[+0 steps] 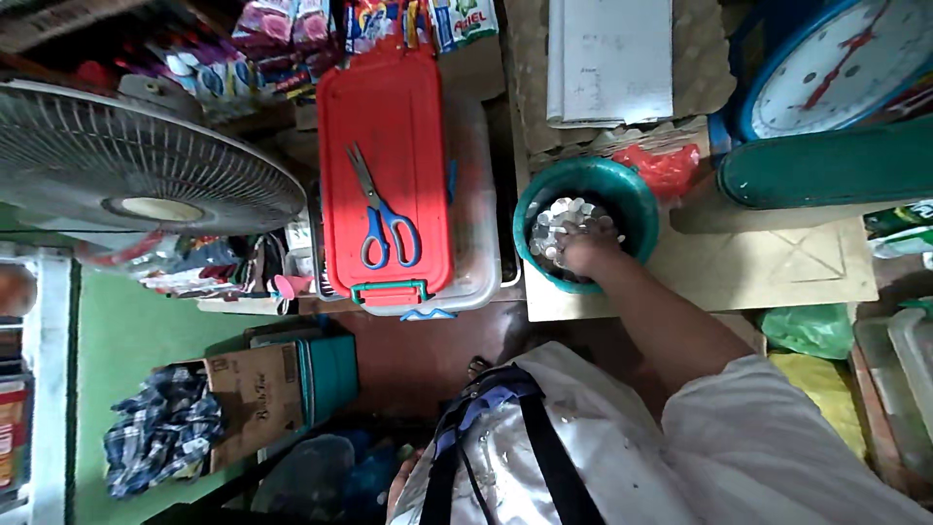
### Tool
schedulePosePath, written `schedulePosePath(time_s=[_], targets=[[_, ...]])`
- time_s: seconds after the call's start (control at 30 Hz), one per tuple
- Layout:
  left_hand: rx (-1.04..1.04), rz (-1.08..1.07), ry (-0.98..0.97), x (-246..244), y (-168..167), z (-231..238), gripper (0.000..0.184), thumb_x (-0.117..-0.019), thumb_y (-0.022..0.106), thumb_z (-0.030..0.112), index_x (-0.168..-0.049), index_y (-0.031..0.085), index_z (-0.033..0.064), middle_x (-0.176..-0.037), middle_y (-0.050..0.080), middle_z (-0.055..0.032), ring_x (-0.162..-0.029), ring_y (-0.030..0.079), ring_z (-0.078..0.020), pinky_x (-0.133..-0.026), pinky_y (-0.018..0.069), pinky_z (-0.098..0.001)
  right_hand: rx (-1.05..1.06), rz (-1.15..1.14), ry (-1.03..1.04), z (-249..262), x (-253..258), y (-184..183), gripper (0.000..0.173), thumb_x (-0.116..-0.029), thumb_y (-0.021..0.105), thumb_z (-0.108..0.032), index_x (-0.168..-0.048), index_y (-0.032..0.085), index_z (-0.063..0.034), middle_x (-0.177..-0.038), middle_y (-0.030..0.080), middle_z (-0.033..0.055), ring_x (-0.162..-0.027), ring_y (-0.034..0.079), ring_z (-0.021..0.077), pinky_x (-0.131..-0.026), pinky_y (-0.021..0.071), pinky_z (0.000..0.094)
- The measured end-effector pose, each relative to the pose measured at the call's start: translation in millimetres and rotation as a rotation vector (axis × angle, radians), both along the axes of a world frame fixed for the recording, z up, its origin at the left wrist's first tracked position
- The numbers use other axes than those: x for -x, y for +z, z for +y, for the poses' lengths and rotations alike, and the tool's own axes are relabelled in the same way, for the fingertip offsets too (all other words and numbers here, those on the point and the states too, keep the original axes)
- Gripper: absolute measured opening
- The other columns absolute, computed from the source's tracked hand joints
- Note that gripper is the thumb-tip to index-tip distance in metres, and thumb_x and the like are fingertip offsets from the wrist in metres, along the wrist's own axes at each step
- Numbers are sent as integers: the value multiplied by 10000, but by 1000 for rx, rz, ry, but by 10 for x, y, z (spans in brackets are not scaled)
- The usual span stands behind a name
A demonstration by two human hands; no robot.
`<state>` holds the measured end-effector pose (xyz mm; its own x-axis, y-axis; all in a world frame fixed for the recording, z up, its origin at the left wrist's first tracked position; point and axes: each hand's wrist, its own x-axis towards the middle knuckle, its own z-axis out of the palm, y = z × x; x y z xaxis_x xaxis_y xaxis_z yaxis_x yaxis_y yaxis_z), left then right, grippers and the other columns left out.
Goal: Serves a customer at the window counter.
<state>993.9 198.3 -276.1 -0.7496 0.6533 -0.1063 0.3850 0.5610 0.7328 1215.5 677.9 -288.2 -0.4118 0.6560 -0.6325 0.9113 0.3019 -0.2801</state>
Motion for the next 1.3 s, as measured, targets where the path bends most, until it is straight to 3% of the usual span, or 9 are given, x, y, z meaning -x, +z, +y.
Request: schedulePosePath(time_s=[0.1, 0.37, 0.57, 0.67, 0.77, 0.9, 1.03, 1.13, 1.3], targets=[[277, -682, 381, 264, -151, -107, 284, -1100, 446, 156, -1227, 618, -31, -1005, 696, -112, -851, 653, -96, -790, 552, -269, 3, 15, -6, -4, 8, 101, 359, -1028, 560, -235, -1362, 655, -144, -1452, 583, 151, -1375, 475, 459, -1039, 371, 753], [184, -840, 490, 208, 36, 69, 271, -1075, 500, 186, -1229, 612, -6, -970, 709, -110, -833, 680, -132, -753, 588, -325, -281, -5, -284, 395, 232, 25, 236, -999, 559, -124, -1175, 681, -24, -1172, 684, 275, -1080, 666, 491, -794, 528, 691], [141, -832, 484, 209, -197, -197, 268, -1083, 482, 191, -1197, 643, 10, -961, 724, -88, -834, 689, -112, -770, 591, -311, -219, 100, -455, 409, 274, -208, 372, -999, 595, -273, -1262, 635, -12, -1246, 660, 269, -1145, 646, 473, -889, 514, 709], [257, -668, 297, 313, -648, -651, 301, -1085, 487, 182, -1251, 658, -1, -1097, 734, -133, -983, 700, -150, -900, 579, -337, -231, 137, -480, 413, 237, -272, 424, -976, 647, -326, -1282, 638, -33, -1253, 666, 250, -1160, 649, 451, -919, 513, 697], [478, -499, 250, 178, -404, -496, 335, -1104, 427, 112, -1314, 602, -81, -1261, 660, -248, -1173, 631, -264, -1059, 469, -375, -248, 154, -412, 386, 240, -289, 411, -978, 648, -299, -1317, 624, -66, -1279, 659, 231, -1181, 635, 452, -940, 497, 702], [560, -463, 219, 264, -597, -735, 320, -1099, 448, 131, -1302, 618, -49, -1263, 658, -235, -1196, 615, -308, -1082, 451, -414, -129, 99, -421, 441, 273, -202, 451, -952, 685, -304, -1324, 612, -61, -1328, 633, 228, -1241, 609, 421, -990, 490, 662], [484, -493, 130, 590, -1203, -1134, 369, -1088, 462, 320, -1269, 678, 81, -1137, 739, -120, -1047, 707, -214, -932, 581, -429, -118, 128, -403, 434, 288, -171, 439, -916, 749, -296, -1271, 650, -57, -1332, 629, 227, -1258, 585, 438, -1015, 474, 675], [292, -732, 344, 568, -1029, -856, 301, -1077, 514, 251, -1255, 654, 54, -1078, 729, -116, -968, 698, -199, -884, 578, -413, -169, 267, -338, 335, 256, -97, 342, -963, 694, -191, -1271, 646, -51, -1277, 663, 223, -1217, 620, 428, -1010, 482, 662], [581, -461, 33, 714, -994, -743, 415, -1014, 635, 229, -1407, 592, 101, -1232, 705, -146, -1137, 679, -270, -1031, 522, -507, -135, 406, -431, 269, 98, 70, 393, -991, 689, -338, -1268, 634, -65, -1173, 692, 204, -1081, 674, 391, -943, 537, 616]])
